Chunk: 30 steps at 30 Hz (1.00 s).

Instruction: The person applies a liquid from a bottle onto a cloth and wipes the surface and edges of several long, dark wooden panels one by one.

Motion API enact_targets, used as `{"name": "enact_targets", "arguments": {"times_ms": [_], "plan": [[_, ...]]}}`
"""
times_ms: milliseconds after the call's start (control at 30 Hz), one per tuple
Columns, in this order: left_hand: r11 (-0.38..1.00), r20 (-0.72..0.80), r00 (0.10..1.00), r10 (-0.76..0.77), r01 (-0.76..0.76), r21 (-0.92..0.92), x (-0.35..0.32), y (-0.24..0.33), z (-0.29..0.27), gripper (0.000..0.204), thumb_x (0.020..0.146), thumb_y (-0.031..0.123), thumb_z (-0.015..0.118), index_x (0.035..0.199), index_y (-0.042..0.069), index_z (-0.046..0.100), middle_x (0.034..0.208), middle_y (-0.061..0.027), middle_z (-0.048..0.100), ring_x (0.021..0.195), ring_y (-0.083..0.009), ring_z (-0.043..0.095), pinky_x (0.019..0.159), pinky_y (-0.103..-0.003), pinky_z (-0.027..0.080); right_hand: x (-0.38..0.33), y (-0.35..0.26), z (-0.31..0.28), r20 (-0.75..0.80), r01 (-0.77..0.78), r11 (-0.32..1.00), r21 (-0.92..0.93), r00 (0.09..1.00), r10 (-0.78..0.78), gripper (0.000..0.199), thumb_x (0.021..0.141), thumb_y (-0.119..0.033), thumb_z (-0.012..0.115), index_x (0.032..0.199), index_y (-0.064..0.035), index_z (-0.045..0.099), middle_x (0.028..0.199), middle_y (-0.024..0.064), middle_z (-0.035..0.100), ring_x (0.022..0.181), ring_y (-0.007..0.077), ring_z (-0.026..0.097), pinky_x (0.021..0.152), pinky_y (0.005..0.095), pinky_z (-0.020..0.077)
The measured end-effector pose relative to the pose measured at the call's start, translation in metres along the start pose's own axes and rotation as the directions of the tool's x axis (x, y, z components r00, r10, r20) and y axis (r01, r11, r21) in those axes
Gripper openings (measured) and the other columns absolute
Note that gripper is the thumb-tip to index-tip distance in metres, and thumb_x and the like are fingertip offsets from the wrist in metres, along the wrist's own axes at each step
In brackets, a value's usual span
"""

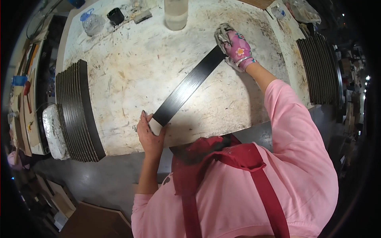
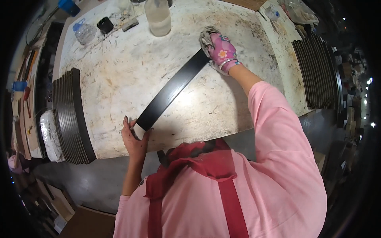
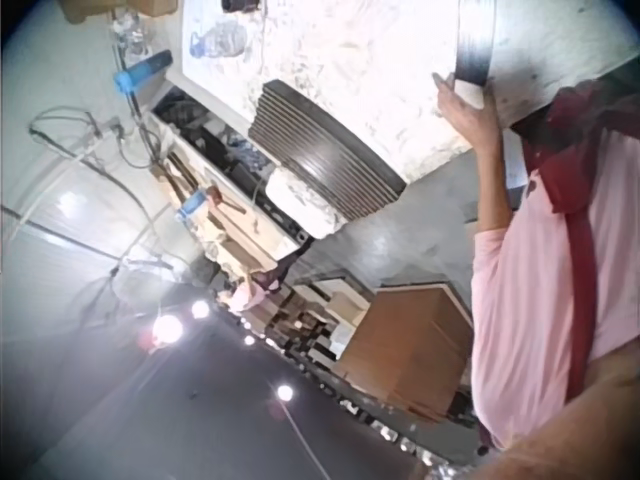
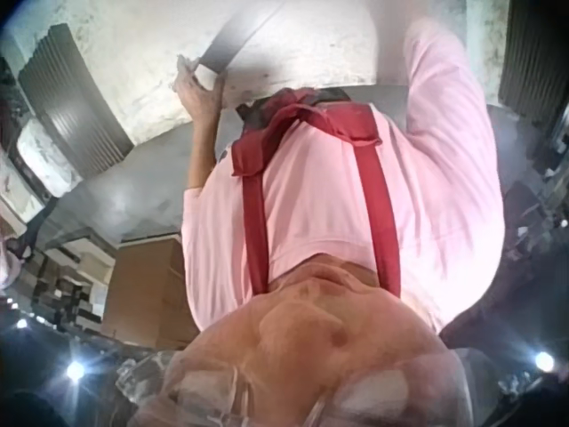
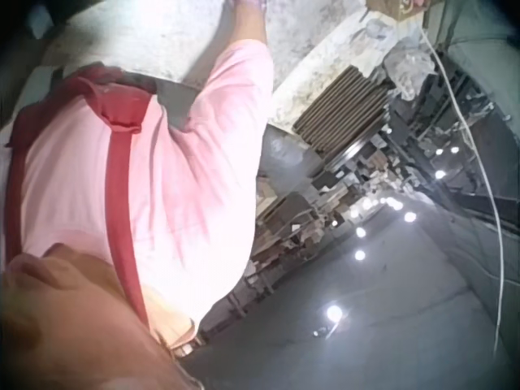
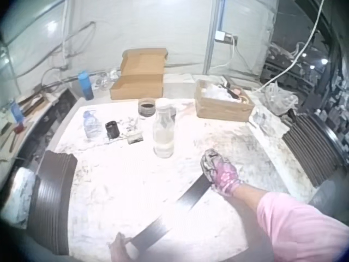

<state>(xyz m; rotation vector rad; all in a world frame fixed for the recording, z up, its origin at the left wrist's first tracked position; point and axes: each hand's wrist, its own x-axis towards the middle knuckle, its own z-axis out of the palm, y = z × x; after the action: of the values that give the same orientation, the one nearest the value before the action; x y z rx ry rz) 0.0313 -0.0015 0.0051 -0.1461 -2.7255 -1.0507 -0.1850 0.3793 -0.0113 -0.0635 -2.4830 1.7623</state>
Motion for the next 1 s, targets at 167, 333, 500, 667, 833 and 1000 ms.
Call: {"name": "enact_targets", "arguments": {"times_ms": [167, 333, 500, 667, 833, 1000], "plan": [[0.997, -0.014, 0.997, -0.081, 0.081, 0.001, -0.003, 0.007, -0.002, 0.089, 0.066, 0.010, 0.080, 0.139, -0.004, 0.032, 0.114, -0.0163, 0.057, 0.108, -0.0356, 0.049, 0.097, -0.043, 0.037, -0.107, -0.066, 0.117, 0.481, 0.655, 0.166, -0.737, 0.681, -0.553, 0.026, 0.074, -0.007, 0.054, 0.096, 0.0068, 0.054, 0.081, 0.0187, 0.061, 0.056, 0.0265, 0.061, 0.049, 0.0387, 0.0509], [0.992, 0.020, 0.994, -0.111, 0.112, -0.051, -0.005, 0.007, -0.005, 0.092, 0.063, 0.007, 0.080, 0.141, -0.001, 0.032, 0.113, -0.0165, 0.054, 0.106, -0.0330, 0.050, 0.096, -0.041, 0.038, -0.155, -0.096, 0.126, 0.666, 0.779, 0.562, -0.277, 0.577, -0.472, 0.031, 0.073, -0.015, 0.058, 0.101, -0.0018, 0.057, 0.085, 0.0141, 0.064, 0.076, 0.0297, 0.064, 0.066, 0.0419, 0.0532], [0.966, 0.206, 0.977, 0.052, -0.102, 0.237, 0.009, 0.012, -0.029, 0.081, 0.066, 0.021, 0.080, 0.134, -0.001, 0.043, 0.116, -0.0163, 0.054, 0.107, -0.0340, 0.049, 0.096, -0.043, 0.037, -0.058, -0.007, -0.025, 0.200, 0.328, 0.390, -0.861, 0.921, -0.335, 0.032, 0.085, -0.024, 0.057, 0.114, -0.0117, 0.053, 0.102, 0.0082, 0.060, 0.085, 0.0241, 0.062, 0.071, 0.0358, 0.0517], [0.963, 0.210, 0.971, 0.114, -0.160, 0.218, 0.047, 0.077, 0.004, 0.068, 0.068, 0.030, 0.078, 0.121, -0.002, 0.051, 0.120, -0.0219, 0.051, 0.113, -0.0405, 0.046, 0.097, -0.046, 0.036, -0.057, -0.033, -0.109, 0.005, -0.125, 0.889, -0.439, 0.990, 0.142, 0.048, 0.083, -0.040, 0.060, 0.117, -0.0058, 0.058, 0.117, 0.0194, 0.061, 0.110, 0.0343, 0.057, 0.092, 0.0396, 0.0465], [0.978, 0.199, 0.975, 0.100, -0.133, 0.161, 0.064, 0.049, 0.022, 0.060, 0.068, 0.023, 0.077, 0.117, -0.002, 0.053, 0.116, -0.0250, 0.053, 0.104, -0.0441, 0.052, 0.089, -0.048, 0.042, -0.087, -0.066, -0.128, 0.043, 0.440, 0.628, -0.642, 0.838, -0.544, 0.048, 0.074, -0.031, 0.065, 0.115, -0.0070, 0.056, 0.113, 0.0158, 0.057, 0.103, 0.0345, 0.057, 0.087, 0.0430, 0.0480], [0.881, -0.064, 0.922, 0.381, -0.341, 0.329, 0.057, 0.099, -0.008, 0.057, 0.065, 0.011, 0.075, 0.117, 0.000, 0.053, 0.113, -0.0203, 0.056, 0.100, -0.0420, 0.053, 0.087, -0.049, 0.041, -0.129, -0.142, -0.144, 0.243, 0.560, 0.450, -0.695, 0.773, -0.586, 0.057, 0.079, -0.024, 0.058, 0.134, -0.0143, 0.046, 0.135, 0.0127, 0.048, 0.121, 0.0304, 0.047, 0.102, 0.0477, 0.0337]]}}
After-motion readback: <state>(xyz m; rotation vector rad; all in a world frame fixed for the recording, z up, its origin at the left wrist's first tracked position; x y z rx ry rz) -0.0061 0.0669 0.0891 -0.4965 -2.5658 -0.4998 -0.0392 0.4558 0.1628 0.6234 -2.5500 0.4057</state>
